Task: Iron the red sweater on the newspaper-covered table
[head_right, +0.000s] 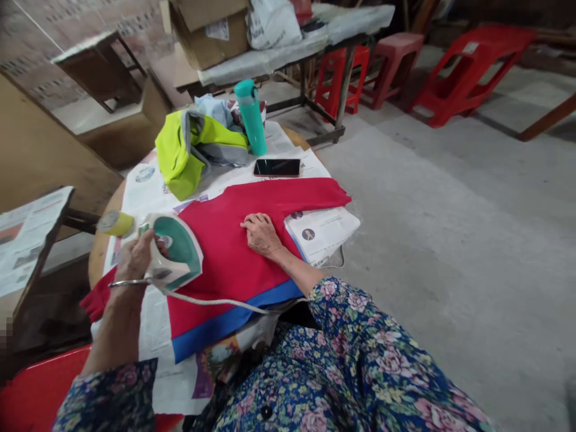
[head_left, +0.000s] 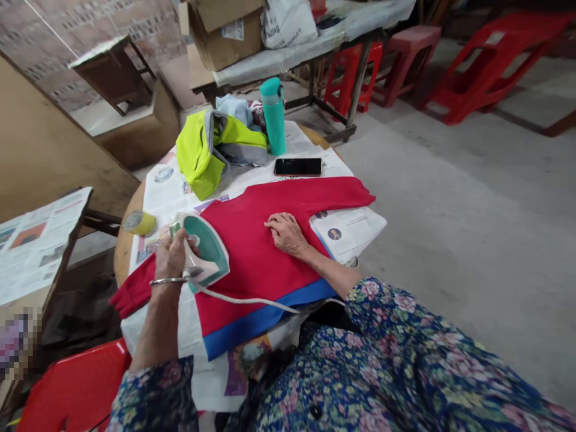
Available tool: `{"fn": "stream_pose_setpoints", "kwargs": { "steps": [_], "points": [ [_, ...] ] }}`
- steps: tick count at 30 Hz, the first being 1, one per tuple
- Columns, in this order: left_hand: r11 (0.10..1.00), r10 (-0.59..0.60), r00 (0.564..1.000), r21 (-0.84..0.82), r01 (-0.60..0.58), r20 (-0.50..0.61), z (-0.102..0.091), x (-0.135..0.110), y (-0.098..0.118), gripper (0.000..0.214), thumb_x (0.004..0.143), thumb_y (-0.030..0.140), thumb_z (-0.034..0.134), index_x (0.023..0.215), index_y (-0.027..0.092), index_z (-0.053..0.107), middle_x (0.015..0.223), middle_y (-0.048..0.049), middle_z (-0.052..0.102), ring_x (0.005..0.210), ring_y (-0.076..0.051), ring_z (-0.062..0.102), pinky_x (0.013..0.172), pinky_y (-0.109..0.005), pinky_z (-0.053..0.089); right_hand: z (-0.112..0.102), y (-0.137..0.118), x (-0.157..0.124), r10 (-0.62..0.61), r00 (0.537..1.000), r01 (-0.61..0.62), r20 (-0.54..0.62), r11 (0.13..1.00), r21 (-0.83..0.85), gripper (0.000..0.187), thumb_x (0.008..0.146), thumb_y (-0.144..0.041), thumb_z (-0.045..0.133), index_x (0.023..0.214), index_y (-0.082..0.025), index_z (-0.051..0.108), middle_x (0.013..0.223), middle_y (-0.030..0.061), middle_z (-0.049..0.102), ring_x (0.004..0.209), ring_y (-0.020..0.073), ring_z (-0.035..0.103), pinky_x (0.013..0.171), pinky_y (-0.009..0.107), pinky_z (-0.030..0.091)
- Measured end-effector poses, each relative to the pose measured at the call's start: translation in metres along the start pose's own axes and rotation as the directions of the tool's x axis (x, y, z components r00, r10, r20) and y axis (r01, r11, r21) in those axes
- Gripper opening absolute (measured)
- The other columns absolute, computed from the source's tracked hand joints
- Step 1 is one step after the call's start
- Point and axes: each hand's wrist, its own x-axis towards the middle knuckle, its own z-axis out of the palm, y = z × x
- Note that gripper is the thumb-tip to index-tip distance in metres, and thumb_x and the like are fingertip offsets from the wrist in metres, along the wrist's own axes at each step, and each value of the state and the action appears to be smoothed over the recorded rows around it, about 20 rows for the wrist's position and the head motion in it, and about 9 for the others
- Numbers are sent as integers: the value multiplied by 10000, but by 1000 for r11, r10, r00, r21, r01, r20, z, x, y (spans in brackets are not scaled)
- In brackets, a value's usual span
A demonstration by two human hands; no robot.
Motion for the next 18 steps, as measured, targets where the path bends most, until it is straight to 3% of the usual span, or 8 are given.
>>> {"fn": "stream_pose_setpoints", "kwargs": {
  "steps": [3, 7, 13, 18],
  "points": [
    [1000, 9, 1000, 23, -9, 14, -4, 4, 5, 292, 817, 447, 708, 719, 245, 522, 508, 52, 567, 449, -139, 564, 473, -255, 507, -1, -1, 1, -4, 1000, 4, -3, 1000, 1, 384, 973, -86, 516, 1175, -222, 813, 1220, 116, 746, 1155, 283, 608, 1104, 457, 426],
    [998, 9, 996, 53, -14, 94, 2, -24, 0, 379, 761, 565, 749, 735, 239, 557, 500, 46, 564, 406, -150, 547, 405, -259, 460, -2, -2, 2, 5, 1000, -5, -3, 1000, -4, 365, 974, -90, 528, 1159, -224, 813, 1211, 116, 743, 1158, 285, 608, 1100, 459, 427],
    [998, 57, 920, -15, -55, 388, 30, -72, -10, 565, 732, 742, 795, 686, 232, 557, 508, 32, 562, 391, -126, 521, 385, -232, 412, -2, -1, 0, 18, 1000, -18, -2, 1000, 6, 399, 982, -89, 517, 1192, -224, 828, 1218, 118, 743, 1150, 284, 603, 1102, 469, 427],
    [993, 120, 899, -37, -115, 422, 57, -65, -9, 561, 792, 744, 747, 670, 239, 536, 489, 23, 573, 383, -136, 540, 382, -233, 419, 1, 2, -2, 18, 1000, -18, -9, 1000, 17, 391, 1028, -130, 499, 1224, -201, 830, 1211, 133, 754, 1150, 294, 606, 1086, 476, 453]
  ]
}}
